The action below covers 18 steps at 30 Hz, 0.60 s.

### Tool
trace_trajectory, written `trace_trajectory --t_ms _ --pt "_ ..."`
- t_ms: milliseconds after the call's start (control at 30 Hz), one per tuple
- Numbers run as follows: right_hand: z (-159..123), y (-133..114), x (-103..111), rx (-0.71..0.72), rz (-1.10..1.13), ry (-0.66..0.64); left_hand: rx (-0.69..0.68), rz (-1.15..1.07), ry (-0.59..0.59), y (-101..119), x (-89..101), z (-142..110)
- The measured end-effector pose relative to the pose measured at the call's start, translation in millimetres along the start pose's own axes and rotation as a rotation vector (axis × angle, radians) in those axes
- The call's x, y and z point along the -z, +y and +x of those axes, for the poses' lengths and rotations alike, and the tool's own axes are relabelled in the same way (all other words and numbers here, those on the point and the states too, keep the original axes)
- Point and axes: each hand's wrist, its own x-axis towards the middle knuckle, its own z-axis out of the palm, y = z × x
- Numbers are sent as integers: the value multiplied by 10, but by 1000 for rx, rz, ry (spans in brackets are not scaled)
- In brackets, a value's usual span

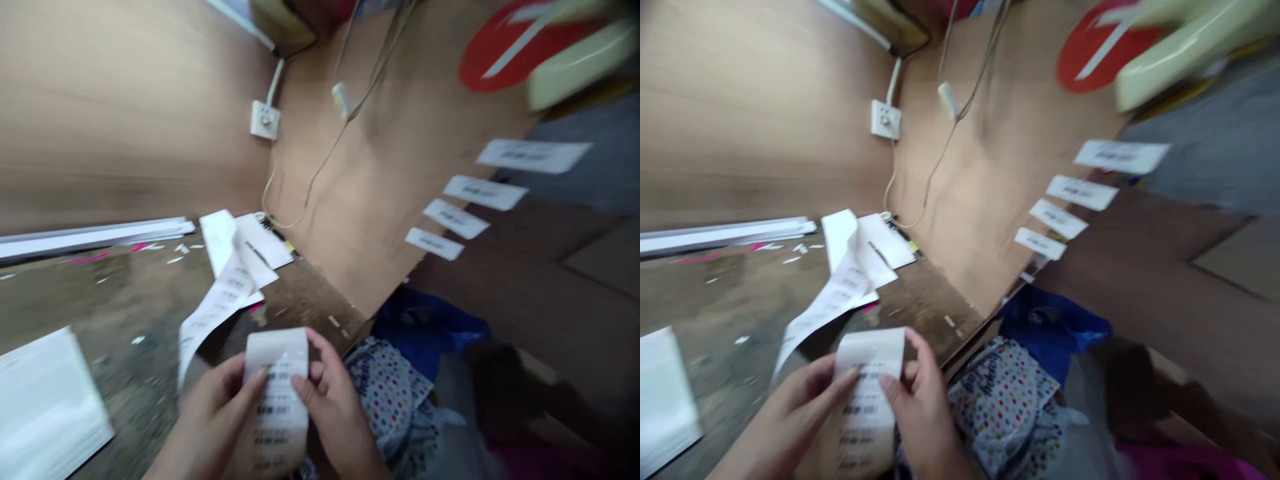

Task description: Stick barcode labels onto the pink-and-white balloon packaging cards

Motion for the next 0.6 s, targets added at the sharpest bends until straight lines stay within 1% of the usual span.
trace_trajectory --t_ms 33,100,133,167,200,233,267,300,333,367,400,433,467,500,533,567,600 --pt "1 74 -124 -23 81 34 -4 -28 -17 -12 16 9" --pt "46 160 -277 -10 123 118 -5 -87 -61 -51 61 -4" --pt "75 183 -313 -1 113 128 1 -116 -76 -74 83 -23" --pt "100 196 -326 1 91 111 3 -136 -77 -95 102 -47" --pt "117 201 -322 10 47 87 2 -145 -61 -115 118 -71" --pt "125 196 -303 48 -40 79 4 -148 -32 -130 131 -92" --pt "129 183 -273 128 -175 99 6 -149 -1 -140 144 -109" --pt "131 162 -234 254 -347 145 10 -150 19 -146 155 -120" --pt "137 134 -190 407 -532 188 15 -151 22 -148 166 -126" --pt "147 100 -146 559 -704 191 19 -149 11 -148 177 -128" --pt "163 63 -105 676 -835 133 20 -145 -6 -146 187 -128" --pt "183 27 -72 740 -909 8 18 -135 -24 -146 197 -127" --pt "205 -4 -50 751 -920 -158 11 -122 -40 -146 205 -126" --pt "225 -28 -40 711 -890 -318 -1 -105 -56 -149 213 -124" --pt "240 -43 -41 640 -836 -428 -15 -83 -68 -153 220 -124" --pt "248 -49 -51 561 -773 -475 -28 -57 -74 -157 225 -124" --pt "249 -47 -68 488 -714 -475 -36 -31 -76 -160 230 -124"
